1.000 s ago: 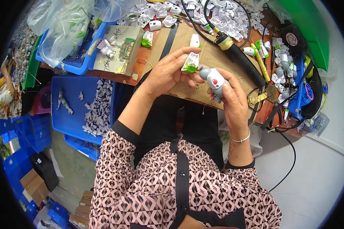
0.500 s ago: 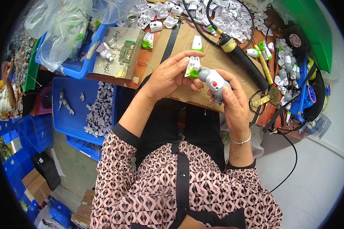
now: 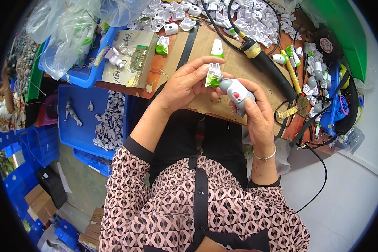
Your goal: Assembling electronic components into plastic housings at a factory workbench.
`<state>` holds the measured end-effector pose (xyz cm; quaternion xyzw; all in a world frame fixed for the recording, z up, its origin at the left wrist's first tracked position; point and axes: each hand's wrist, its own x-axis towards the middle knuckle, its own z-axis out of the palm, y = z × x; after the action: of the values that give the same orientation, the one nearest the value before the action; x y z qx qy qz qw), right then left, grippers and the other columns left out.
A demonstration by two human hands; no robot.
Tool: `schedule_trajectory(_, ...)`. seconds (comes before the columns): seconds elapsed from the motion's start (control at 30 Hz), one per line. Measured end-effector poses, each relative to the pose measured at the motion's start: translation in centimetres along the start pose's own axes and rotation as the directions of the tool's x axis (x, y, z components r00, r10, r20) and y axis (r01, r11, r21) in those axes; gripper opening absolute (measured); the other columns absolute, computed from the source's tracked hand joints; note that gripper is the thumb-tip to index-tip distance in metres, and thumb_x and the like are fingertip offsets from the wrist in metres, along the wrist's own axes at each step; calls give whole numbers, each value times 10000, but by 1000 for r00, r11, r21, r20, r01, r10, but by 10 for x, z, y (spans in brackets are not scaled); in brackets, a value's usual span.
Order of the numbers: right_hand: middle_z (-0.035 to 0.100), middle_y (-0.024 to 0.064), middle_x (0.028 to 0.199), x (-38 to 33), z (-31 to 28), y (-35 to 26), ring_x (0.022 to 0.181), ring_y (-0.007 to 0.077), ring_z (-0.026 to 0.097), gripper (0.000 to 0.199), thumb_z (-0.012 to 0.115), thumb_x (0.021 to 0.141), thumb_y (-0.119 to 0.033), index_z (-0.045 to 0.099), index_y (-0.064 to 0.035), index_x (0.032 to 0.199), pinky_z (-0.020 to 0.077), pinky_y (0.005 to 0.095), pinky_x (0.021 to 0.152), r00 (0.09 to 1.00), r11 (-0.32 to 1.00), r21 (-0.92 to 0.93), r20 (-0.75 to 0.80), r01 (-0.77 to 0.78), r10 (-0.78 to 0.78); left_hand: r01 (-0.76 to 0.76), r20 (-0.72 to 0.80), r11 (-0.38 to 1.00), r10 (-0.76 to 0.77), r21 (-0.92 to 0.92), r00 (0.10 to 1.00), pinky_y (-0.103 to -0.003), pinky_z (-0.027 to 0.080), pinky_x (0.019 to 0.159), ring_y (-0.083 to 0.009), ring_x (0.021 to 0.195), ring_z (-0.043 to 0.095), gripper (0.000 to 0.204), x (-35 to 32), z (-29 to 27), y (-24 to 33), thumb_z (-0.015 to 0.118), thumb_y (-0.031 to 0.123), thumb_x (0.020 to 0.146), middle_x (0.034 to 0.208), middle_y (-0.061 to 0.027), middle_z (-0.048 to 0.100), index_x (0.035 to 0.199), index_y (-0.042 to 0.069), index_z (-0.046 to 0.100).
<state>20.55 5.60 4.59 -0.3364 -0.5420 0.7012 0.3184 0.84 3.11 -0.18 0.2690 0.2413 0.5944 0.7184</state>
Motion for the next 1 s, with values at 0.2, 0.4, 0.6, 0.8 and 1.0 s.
schedule_trajectory(0.2, 534, 103, 1130, -2, 0, 1, 982, 177, 537, 484, 624, 843, -194, 452, 5, 1250, 432, 284, 834, 991, 974, -192, -34, 118, -127, -26, -35, 999, 27, 48, 999, -287, 532, 750, -152, 896, 611, 335, -1, -2, -2, 441, 257, 972, 1083, -113, 595, 1230, 44, 451)
schedule_trajectory(0.4, 538, 146, 1095, 1, -3, 14, 971, 312, 535, 583, 732, 681, -57, 483, -54, 1208, 436, 376, 838, 847, 352, -831, 238, 431, -475, -56, -107, 983, 76, 175, 991, -317, 520, 791, -174, 1017, 594, 327, -1, 0, -11, 443, 255, 969, 1129, -133, 597, 1219, 44, 465)
schedule_trajectory(0.6, 528, 139, 1031, -6, 6, 10, 896, 325, 523, 634, 745, 669, -87, 468, -80, 1240, 430, 420, 771, 834, 166, -883, 331, 439, -442, -74, -137, 946, 123, 316, 983, -317, 470, 872, -182, 1044, 586, 319, -3, 3, -14, 441, 256, 970, 1129, -149, 602, 1207, 46, 478)
schedule_trajectory(0.8, 507, 108, 995, -3, 13, 24, 859, 297, 506, 662, 723, 668, -74, 451, -120, 1270, 426, 403, 730, 826, 76, -918, 310, 388, -471, -83, -99, 985, 98, 150, 990, -343, 446, 929, -209, 1083, 562, 371, -1, 3, -9, 463, 219, 960, 1253, -165, 524, 1279, 34, 421)
schedule_trajectory(1.0, 506, 98, 997, 5, 21, 37, 861, 293, 506, 647, 712, 663, -52, 455, -134, 1251, 438, 399, 706, 789, 114, -925, 241, 363, -565, -22, -15, 965, 27, 261, 1000, -366, 439, 948, -210, 1130, 526, 528, -3, 10, -5, 513, 191, 932, 1344, -147, 442, 1386, 70, 271)
